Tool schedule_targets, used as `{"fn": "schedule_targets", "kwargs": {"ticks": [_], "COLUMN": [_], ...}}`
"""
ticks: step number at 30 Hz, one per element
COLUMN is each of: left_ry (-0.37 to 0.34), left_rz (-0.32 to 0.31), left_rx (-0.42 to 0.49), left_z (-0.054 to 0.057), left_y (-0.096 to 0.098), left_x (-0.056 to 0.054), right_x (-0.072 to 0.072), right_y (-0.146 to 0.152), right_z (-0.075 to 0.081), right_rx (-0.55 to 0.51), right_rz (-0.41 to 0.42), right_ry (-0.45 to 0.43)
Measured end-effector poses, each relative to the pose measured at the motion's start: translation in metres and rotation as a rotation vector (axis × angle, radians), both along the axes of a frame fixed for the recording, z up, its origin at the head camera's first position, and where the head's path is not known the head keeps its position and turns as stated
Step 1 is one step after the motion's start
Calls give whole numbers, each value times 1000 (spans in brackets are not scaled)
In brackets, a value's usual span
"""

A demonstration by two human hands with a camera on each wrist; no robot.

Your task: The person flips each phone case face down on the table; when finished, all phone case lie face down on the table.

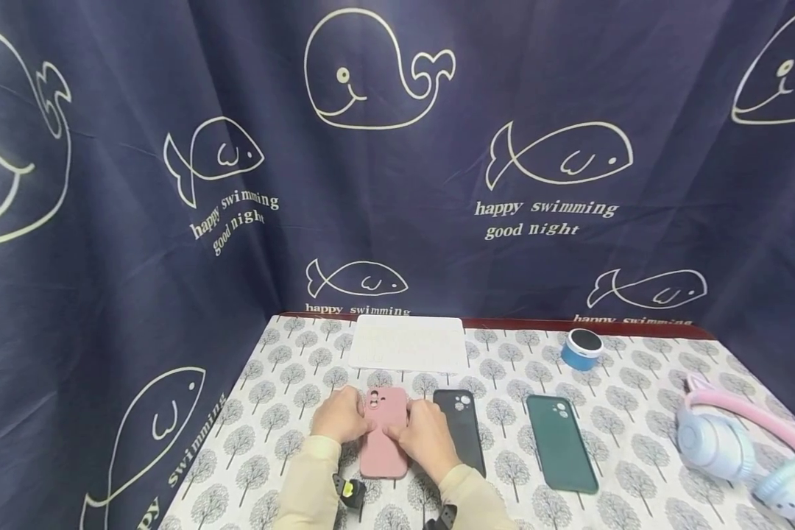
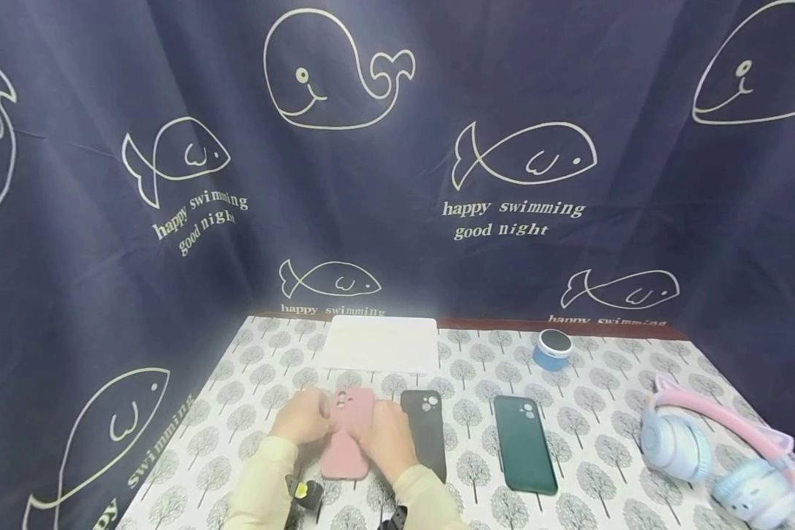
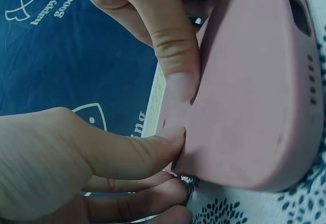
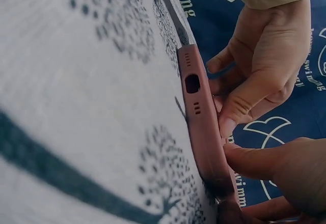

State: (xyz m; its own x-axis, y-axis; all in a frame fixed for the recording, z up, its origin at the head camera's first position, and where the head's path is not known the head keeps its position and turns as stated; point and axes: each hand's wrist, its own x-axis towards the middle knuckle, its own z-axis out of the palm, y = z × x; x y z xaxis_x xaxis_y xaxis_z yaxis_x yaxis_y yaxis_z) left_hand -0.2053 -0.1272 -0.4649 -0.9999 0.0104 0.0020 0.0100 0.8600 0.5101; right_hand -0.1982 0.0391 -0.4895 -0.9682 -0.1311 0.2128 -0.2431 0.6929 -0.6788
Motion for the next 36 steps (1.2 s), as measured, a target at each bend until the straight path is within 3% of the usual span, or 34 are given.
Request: {"fn": "schedule_targets", "kwargs": {"ticks": [7, 10, 16, 20, 23, 27, 32, 36], "left_ry": [-21, -6, 55, 141, 144, 119, 112, 102], "left_rz": [19, -9, -141, -162, -155, -139, -110, -117], "left_rx": [-12, -3, 168, 248, 260, 204, 140, 150], "left_z": [1, 7, 27, 31, 25, 12, -3, -13], "left_y": [8, 14, 47, 77, 96, 112, 115, 115], "left_x": [2, 3, 4, 7, 10, 13, 19, 21], "right_x": [3, 5, 7, 8, 9, 7, 5, 6], "right_y": [6, 10, 29, 58, 84, 110, 113, 108], "right_z": [-2, 1, 26, 43, 45, 37, 23, 21], "right_rx": [6, 44, 198, 255, 278, 265, 215, 173], "right_rz": [7, 21, -33, -117, -176, -198, -147, -132], "right_ry": [8, 39, 80, 98, 109, 31, -86, -113]}}
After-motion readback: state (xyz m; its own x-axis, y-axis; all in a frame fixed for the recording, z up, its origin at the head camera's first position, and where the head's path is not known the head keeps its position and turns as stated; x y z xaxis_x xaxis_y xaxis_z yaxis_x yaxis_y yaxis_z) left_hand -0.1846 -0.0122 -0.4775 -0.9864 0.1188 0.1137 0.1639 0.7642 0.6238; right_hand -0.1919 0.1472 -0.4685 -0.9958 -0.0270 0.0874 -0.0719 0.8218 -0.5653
